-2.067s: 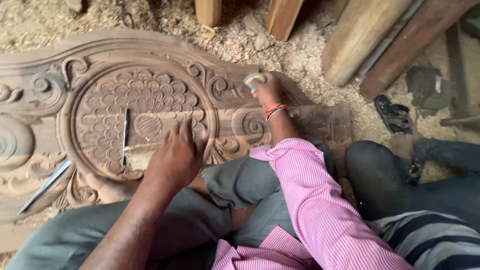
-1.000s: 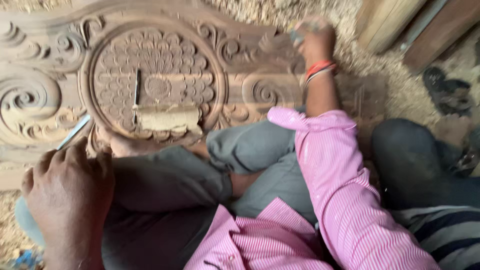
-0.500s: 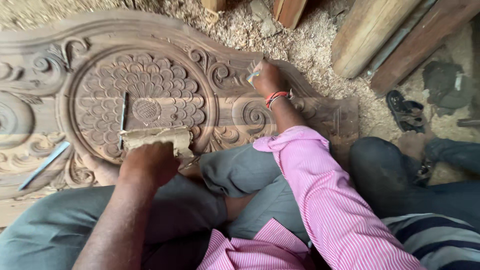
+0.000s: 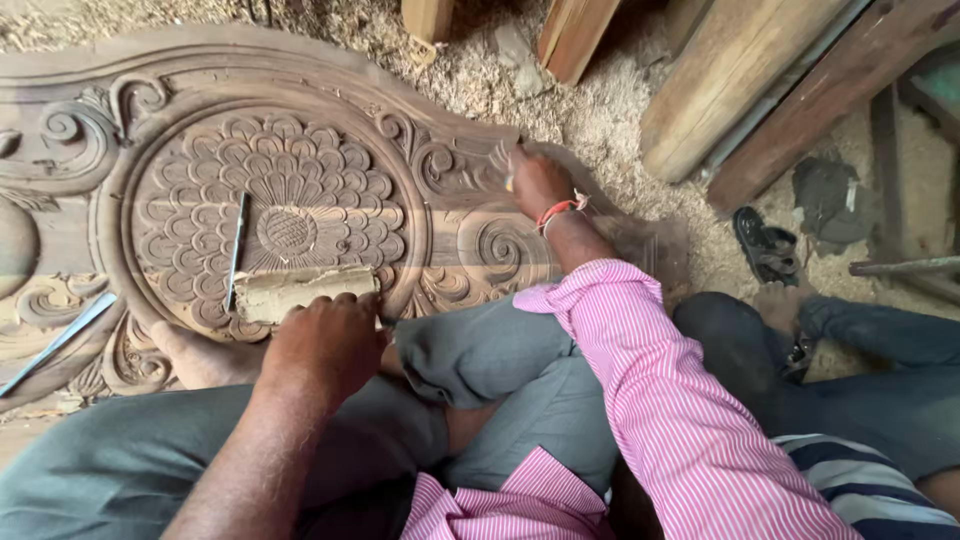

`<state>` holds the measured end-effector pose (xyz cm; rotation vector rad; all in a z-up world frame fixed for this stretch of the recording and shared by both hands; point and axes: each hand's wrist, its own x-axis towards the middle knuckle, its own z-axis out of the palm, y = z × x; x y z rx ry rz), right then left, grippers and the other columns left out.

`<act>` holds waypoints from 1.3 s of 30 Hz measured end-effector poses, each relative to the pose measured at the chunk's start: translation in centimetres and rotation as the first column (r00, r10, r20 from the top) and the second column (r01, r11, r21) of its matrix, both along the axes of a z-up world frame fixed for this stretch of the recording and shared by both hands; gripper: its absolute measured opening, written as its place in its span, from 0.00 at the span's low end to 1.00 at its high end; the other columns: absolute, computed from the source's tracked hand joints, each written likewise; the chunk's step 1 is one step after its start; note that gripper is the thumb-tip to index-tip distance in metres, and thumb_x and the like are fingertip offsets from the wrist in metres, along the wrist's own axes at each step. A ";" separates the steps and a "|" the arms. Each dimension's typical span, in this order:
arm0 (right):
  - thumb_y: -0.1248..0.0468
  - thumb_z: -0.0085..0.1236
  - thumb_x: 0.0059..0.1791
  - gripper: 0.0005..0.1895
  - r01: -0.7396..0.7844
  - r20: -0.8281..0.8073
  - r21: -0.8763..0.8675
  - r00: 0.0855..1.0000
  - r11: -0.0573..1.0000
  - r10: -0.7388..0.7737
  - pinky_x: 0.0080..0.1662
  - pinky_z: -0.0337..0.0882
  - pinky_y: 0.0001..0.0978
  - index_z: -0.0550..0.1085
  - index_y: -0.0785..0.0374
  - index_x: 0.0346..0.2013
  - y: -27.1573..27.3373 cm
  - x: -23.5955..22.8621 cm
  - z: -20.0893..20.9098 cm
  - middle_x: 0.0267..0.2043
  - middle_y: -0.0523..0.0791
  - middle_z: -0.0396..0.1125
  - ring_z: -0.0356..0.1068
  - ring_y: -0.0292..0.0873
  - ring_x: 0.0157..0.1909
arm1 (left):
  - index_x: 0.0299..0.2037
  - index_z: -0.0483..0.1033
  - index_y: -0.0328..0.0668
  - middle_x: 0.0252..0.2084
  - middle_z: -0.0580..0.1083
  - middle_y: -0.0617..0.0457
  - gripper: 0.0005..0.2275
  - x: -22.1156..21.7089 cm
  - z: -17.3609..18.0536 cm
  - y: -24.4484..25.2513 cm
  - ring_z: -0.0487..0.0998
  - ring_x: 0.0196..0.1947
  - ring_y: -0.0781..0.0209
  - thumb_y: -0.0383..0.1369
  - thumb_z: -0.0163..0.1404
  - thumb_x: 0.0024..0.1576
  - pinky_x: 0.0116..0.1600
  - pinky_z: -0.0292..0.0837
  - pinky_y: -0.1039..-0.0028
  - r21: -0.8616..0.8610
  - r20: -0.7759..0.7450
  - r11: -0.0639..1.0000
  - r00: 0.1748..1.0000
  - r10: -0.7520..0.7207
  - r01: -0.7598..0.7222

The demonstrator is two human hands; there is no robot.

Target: The person carves a decorative floral pattern into a large wooden panel using a chisel and a mallet. They repeatedly strike the chisel to shape the wood and occasionally use a sanding block to smooth the carved surfaces.

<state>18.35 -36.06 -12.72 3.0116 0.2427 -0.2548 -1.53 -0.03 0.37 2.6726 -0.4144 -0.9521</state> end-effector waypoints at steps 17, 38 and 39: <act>0.65 0.59 0.49 0.17 0.057 0.043 0.196 0.997 0.979 -0.067 0.40 0.73 0.53 0.69 0.63 0.51 0.1 -0.4 -1.3 0.36 0.55 0.73 0.75 0.60 0.40 | 0.54 0.72 0.44 0.49 0.78 0.46 0.20 -0.5 -1.6 -0.7 0.79 0.53 0.47 0.49 0.48 0.61 0.56 0.74 0.56 -0.037 0.039 0.999 0.999 0.016 -0.015; 0.62 0.64 0.42 0.14 0.234 -0.102 0.165 0.970 0.958 -0.220 0.44 0.74 0.48 0.77 0.59 0.42 -7.0 -1.9 1.7 0.40 0.52 0.75 0.77 0.56 0.42 | 0.56 0.70 0.46 0.50 0.78 0.48 0.19 -0.5 -0.6 -0.6 0.79 0.53 0.49 0.49 0.46 0.61 0.56 0.75 0.57 -0.005 0.031 1.000 0.999 0.019 -0.019; 0.62 0.62 0.44 0.13 0.388 -0.112 0.274 0.922 0.880 -0.372 0.45 0.75 0.47 0.77 0.58 0.43 -7.9 -1.8 1.4 0.40 0.51 0.76 0.78 0.54 0.43 | 0.56 0.70 0.46 0.50 0.77 0.48 0.20 -0.6 -0.9 -0.6 0.79 0.52 0.49 0.49 0.46 0.61 0.56 0.75 0.56 0.006 0.038 1.000 0.999 0.009 -0.010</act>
